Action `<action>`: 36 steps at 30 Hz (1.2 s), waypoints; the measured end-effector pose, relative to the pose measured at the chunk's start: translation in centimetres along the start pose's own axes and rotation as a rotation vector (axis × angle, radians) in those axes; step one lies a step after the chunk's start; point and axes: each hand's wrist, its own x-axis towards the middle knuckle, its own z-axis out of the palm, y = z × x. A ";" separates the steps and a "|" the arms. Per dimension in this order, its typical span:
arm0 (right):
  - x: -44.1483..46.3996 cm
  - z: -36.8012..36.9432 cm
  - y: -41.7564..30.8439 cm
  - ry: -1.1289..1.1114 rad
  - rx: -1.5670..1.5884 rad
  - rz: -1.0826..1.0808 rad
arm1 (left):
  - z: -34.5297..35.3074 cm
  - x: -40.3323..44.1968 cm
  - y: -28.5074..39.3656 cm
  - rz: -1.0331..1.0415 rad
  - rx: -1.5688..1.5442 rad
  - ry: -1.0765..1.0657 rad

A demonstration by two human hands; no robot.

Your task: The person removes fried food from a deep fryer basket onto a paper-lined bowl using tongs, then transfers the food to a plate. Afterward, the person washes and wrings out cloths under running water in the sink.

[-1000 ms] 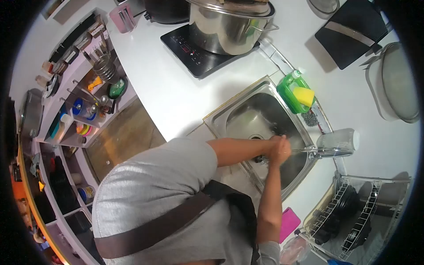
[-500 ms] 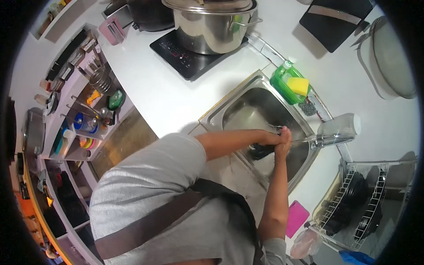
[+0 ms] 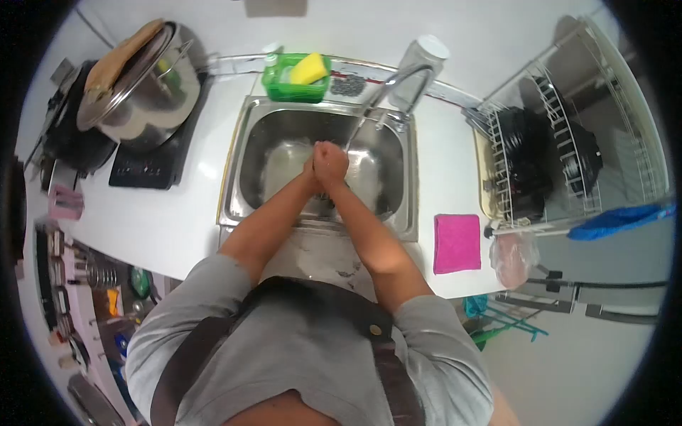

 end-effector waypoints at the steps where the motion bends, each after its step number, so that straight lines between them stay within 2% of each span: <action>1: 1.9 -0.1 1.6 0.049 0.042 0.122 | 0.7 0.1 0.1 -0.018 0.008 -0.010; 2: 2.7 -0.6 2.5 0.093 0.088 0.243 | 1.4 0.0 0.2 -0.074 0.144 0.093; 3: 2.0 0.0 2.7 0.105 0.086 0.255 | 2.0 -0.4 0.6 -0.130 0.282 0.198; 5: 0.6 1.5 1.2 0.100 0.160 -0.019 | -2.3 2.6 1.0 -0.148 0.290 0.179; 6: 0.9 1.2 1.2 0.108 0.157 -0.020 | -5.0 4.6 0.9 -0.169 0.083 -0.329; 8: 1.3 0.1 1.5 0.202 0.078 -0.206 | -0.2 0.7 1.0 -0.108 0.152 -0.014; 9: 1.3 -0.5 1.8 0.250 0.038 -0.293 | 1.8 -1.0 1.2 -0.114 0.157 -0.013; 10: 2.7 -2.1 2.9 -0.108 -0.025 0.075 | 3.4 -2.1 1.3 -0.189 0.405 -0.002; 11: 3.6 -2.6 3.8 -0.104 -0.025 0.080 | 3.8 -2.5 1.2 -0.264 0.654 0.010; 12: 4.2 -2.8 4.7 -0.139 0.080 0.085 | 3.2 -2.1 1.4 -0.247 0.868 0.032; 13: 4.5 -3.0 5.2 -0.175 0.182 0.087 | 3.2 -2.7 2.4 -0.251 0.867 0.028; 14: 4.2 -3.8 4.8 -0.270 0.301 -0.030 | 3.3 -3.4 3.9 -0.025 1.071 -0.068; 15: 3.7 -4.7 4.5 -0.275 0.295 -0.031 | 3.3 -4.1 4.9 0.209 1.262 -0.161; 16: 3.1 -5.6 4.8 -0.519 0.299 -0.043 | 2.5 -4.0 5.1 0.208 1.258 -0.157; 17: 3.0 -6.1 5.5 -0.763 0.303 -0.058 | 1.5 -3.6 5.3 0.221 1.017 -0.097; 18: 3.4 -6.4 6.1 -0.768 0.345 -0.092 | 0.7 -3.2 5.5 0.235 0.777 -0.039; 19: 3.7 -6.2 5.9 -0.768 0.346 -0.096 | 1.2 -3.4 5.4 0.238 0.779 -0.038; 21: 3.9 -5.8 5.3 -0.368 0.826 0.157 | 3.0 -4.1 4.7 0.152 0.270 0.221; 22: 3.3 -4.6 3.7 -0.133 0.693 0.124 | 2.8 -3.3 4.6 0.153 0.272 0.216; 23: 2.3 -2.6 2.1 -0.128 0.692 0.122 | 1.8 -1.7 4.3 0.147 0.313 0.198; 24: 1.2 -0.4 0.6 -0.082 0.616 -0.105 | 0.2 0.2 4.0 0.139 0.356 0.181; 25: 0.5 0.6 0.0 -0.035 0.536 -0.327 | -2.6 2.5 3.9 0.085 0.364 -0.004; 26: 0.5 0.4 -0.2 -0.027 0.538 -0.321 | -4.2 4.3 3.8 0.012 0.342 -0.138; 27: 0.9 0.2 -0.3 0.067 0.349 -0.226 | -4.9 5.3 3.9 -0.058 0.318 -0.274; 28: 1.4 0.0 -0.2 0.156 0.159 -0.131 | -2.2 3.6 3.4 -0.059 0.322 -0.275; 29: 2.1 0.0 0.2 0.157 0.161 -0.130 | 3.2 -0.3 2.3 -0.022 0.381 -0.036; 30: 2.9 0.1 0.8 0.170 0.171 0.027 | 6.4 -2.6 1.7 0.015 0.439 0.204; 31: 3.2 0.5 1.2 0.187 0.182 0.186 | 4.2 -1.3 2.0 0.013 0.446 0.205; 32: 2.4 2.9 1.4 0.206 -0.064 0.041 | 0.1 1.4 2.5 0.056 0.308 -0.128; 33: 1.9 1.6 0.3 0.209 -0.065 0.040 | -2.1 2.9 2.7 0.099 0.155 -0.459; 34: 1.3 -0.7 -1.6 0.077 0.054 -0.233 | -1.9 2.7 2.6 0.099 0.152 -0.460; 35: 0.9 -2.1 -2.8 -0.058 0.176 -0.502 | -0.9 1.7 2.5 0.010 0.208 -0.346; 36: 1.7 -0.1 -0.6 0.005 -0.015 -0.474 | 1.4 -0.4 2.6 -0.080 0.268 -0.232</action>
